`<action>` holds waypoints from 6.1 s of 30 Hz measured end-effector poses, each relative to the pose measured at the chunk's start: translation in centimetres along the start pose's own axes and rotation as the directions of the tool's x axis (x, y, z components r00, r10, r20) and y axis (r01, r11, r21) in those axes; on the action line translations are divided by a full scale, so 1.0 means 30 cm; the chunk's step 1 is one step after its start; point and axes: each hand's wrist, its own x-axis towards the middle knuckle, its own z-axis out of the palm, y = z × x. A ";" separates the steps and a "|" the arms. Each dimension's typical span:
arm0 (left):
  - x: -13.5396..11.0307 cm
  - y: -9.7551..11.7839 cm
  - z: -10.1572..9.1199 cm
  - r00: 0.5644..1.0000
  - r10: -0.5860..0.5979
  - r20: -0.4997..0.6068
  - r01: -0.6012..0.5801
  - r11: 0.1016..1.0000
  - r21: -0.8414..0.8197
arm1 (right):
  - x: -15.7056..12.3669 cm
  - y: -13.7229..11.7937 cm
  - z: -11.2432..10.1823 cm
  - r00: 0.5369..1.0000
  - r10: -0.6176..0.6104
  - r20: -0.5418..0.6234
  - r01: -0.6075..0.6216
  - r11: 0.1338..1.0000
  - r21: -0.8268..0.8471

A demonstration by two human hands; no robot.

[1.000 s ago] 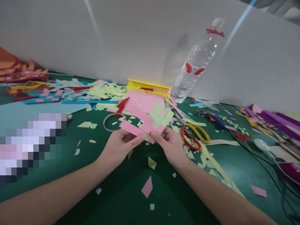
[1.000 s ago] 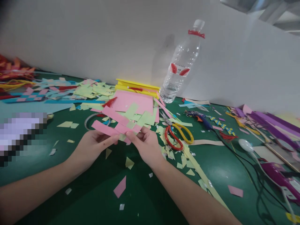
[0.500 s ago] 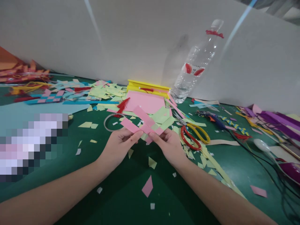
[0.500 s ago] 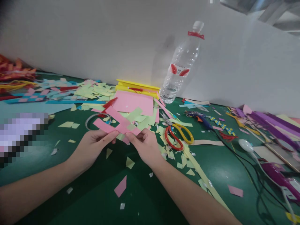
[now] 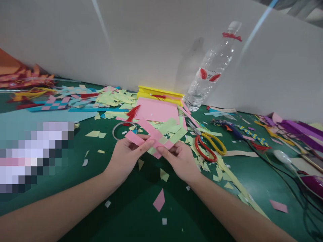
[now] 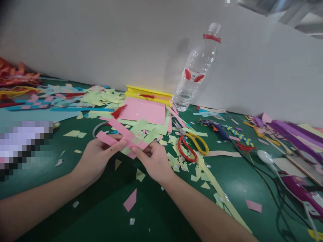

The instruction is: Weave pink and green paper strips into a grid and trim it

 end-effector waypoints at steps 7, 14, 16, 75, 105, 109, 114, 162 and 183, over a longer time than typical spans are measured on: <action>0.001 -0.015 -0.007 0.999 -0.010 0.046 0.013 0.998 -0.065 | 0.002 0.002 0.001 0.999 -0.030 -0.024 0.030 0.999 -0.018; -0.001 -0.011 -0.007 0.999 0.006 0.036 -0.005 0.999 -0.040 | 0.000 -0.005 0.003 0.999 -0.036 0.011 0.036 0.999 -0.039; 0.000 -0.016 -0.007 0.999 0.008 0.031 -0.007 1.000 -0.020 | 0.001 -0.007 0.004 0.999 -0.039 0.015 0.039 0.999 -0.031; 0.003 -0.019 -0.009 0.998 -0.057 0.030 0.058 0.998 -0.012 | 0.004 0.012 -0.017 0.987 0.069 -0.143 -0.084 0.991 -0.105; 0.003 -0.008 -0.006 0.998 -0.043 0.044 0.044 0.999 -0.016 | -0.003 -0.003 -0.015 0.998 0.049 0.037 -0.047 0.997 -0.066; 0.000 -0.009 -0.007 0.998 -0.038 0.055 0.041 0.998 -0.055 | -0.003 0.005 -0.015 0.998 0.011 0.056 -0.007 0.997 -0.074; -0.003 -0.018 -0.008 0.998 -0.009 0.056 0.011 0.999 -0.039 | 0.002 0.015 -0.014 0.997 0.016 0.076 -0.009 0.996 -0.090; -0.007 -0.009 -0.006 0.998 -0.066 -0.006 0.066 0.998 -0.015 | 0.011 -0.008 -0.019 0.996 0.093 0.004 -0.092 0.994 -0.050; 0.002 -0.008 -0.003 0.994 -0.025 0.106 0.021 0.999 0.038 | 0.016 0.016 -0.022 0.997 0.070 -0.012 -0.069 0.995 0.066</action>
